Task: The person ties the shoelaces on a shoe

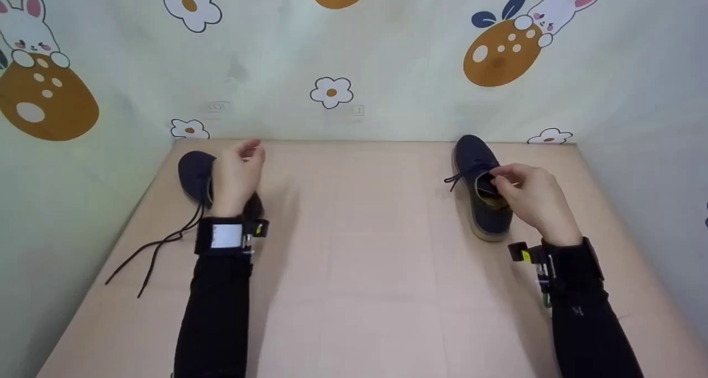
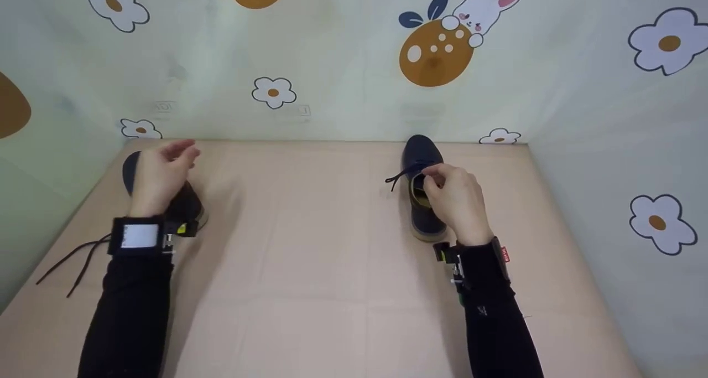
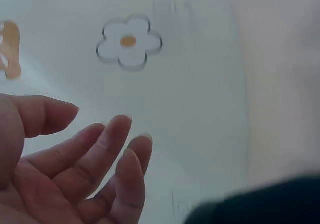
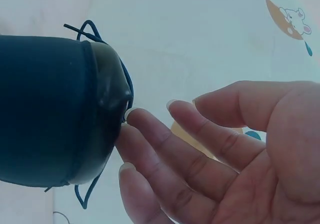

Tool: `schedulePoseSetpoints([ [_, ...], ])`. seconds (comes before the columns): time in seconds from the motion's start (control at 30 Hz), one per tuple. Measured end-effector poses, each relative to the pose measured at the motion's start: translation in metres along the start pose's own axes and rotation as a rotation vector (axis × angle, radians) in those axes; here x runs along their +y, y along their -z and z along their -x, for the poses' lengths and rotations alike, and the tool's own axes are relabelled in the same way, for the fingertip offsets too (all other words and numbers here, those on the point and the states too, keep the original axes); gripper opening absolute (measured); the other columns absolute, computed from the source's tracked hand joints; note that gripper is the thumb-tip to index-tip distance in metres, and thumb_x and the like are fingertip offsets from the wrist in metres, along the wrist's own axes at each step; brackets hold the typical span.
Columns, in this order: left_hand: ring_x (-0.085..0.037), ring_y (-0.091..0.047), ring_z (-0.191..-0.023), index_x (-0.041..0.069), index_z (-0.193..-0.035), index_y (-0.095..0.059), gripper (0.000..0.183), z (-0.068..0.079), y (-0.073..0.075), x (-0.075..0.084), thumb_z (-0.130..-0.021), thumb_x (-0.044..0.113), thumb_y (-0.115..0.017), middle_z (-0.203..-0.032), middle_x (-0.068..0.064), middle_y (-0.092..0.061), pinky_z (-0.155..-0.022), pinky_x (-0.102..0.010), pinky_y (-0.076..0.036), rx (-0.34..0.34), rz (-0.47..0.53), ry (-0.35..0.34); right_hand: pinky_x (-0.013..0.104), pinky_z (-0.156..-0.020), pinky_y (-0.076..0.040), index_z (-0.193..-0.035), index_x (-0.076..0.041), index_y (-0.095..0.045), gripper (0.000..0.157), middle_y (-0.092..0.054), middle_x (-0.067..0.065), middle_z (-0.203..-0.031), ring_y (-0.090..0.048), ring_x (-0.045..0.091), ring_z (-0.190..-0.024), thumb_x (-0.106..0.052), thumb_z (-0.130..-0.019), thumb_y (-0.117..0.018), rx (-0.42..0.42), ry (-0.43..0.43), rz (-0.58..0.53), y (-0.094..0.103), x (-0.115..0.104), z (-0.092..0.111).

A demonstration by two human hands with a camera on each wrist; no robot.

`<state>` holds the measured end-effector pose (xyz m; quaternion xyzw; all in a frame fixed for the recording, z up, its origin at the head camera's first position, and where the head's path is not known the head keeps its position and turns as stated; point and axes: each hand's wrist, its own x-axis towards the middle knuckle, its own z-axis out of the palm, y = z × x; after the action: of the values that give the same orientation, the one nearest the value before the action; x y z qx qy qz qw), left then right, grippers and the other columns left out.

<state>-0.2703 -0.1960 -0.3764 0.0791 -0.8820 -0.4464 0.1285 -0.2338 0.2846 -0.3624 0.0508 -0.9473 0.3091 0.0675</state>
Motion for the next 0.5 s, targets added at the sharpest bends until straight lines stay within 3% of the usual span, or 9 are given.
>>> schedulePoseSetpoints([
  [0.13, -0.033, -0.059, -0.112, 0.000, -0.136, -0.056, 0.044, -0.004, 0.037, -0.023, -0.099, 0.021, -0.051, -0.126, -0.020, -0.063, -0.094, -0.043, -0.045, 0.046, -0.128, 0.095, 0.029, -0.061, -0.044, -0.118, -0.006, -0.070, 0.028, -0.071, 0.013, -0.104, -0.060, 0.024, -0.079, -0.021, -0.100, -0.054, 0.008, 0.021, 0.000, -0.001, 0.001, 0.002],
  [0.23, -0.042, -0.048, -0.127, -0.007, -0.143, -0.045, 0.055, -0.001, 0.056, -0.037, -0.097, 0.022, -0.054, -0.138, -0.028, -0.051, -0.106, -0.051, -0.037, -0.005, -0.196, 0.155, 0.028, -0.061, -0.045, -0.118, -0.005, -0.070, 0.028, -0.071, 0.013, -0.104, -0.060, 0.024, -0.079, -0.021, -0.100, -0.055, 0.004, 0.032, -0.005, -0.003, 0.000, 0.003],
  [0.3, -0.048, -0.043, -0.129, -0.012, -0.144, -0.038, 0.062, 0.001, 0.064, -0.045, -0.096, 0.022, -0.055, -0.142, -0.034, -0.044, -0.106, -0.055, -0.035, -0.069, -0.242, 0.182, 0.027, -0.060, -0.045, -0.117, -0.005, -0.071, 0.028, -0.071, 0.013, -0.103, -0.060, 0.024, -0.078, -0.020, -0.100, -0.055, 0.001, 0.039, -0.005, -0.005, -0.001, 0.003],
  [0.4, -0.047, -0.057, -0.108, -0.016, -0.127, -0.053, 0.052, 0.005, 0.070, -0.056, -0.093, 0.023, -0.057, -0.123, -0.035, -0.057, -0.089, -0.053, -0.048, -0.140, -0.313, 0.215, 0.027, -0.060, -0.046, -0.117, -0.005, -0.071, 0.027, -0.072, 0.012, -0.101, -0.061, 0.023, -0.077, -0.020, -0.100, -0.056, -0.007, 0.047, -0.004, -0.008, -0.003, 0.001],
  [0.5, -0.032, -0.061, -0.074, -0.009, -0.097, -0.063, 0.035, 0.009, 0.071, -0.065, -0.093, 0.024, -0.056, -0.088, -0.021, -0.065, -0.062, -0.040, -0.049, -0.173, -0.356, 0.248, 0.030, -0.063, -0.047, -0.116, -0.005, -0.071, 0.026, -0.072, 0.010, -0.099, -0.063, 0.022, -0.078, -0.020, -0.099, -0.057, -0.018, 0.050, -0.007, -0.014, -0.006, -0.002],
])
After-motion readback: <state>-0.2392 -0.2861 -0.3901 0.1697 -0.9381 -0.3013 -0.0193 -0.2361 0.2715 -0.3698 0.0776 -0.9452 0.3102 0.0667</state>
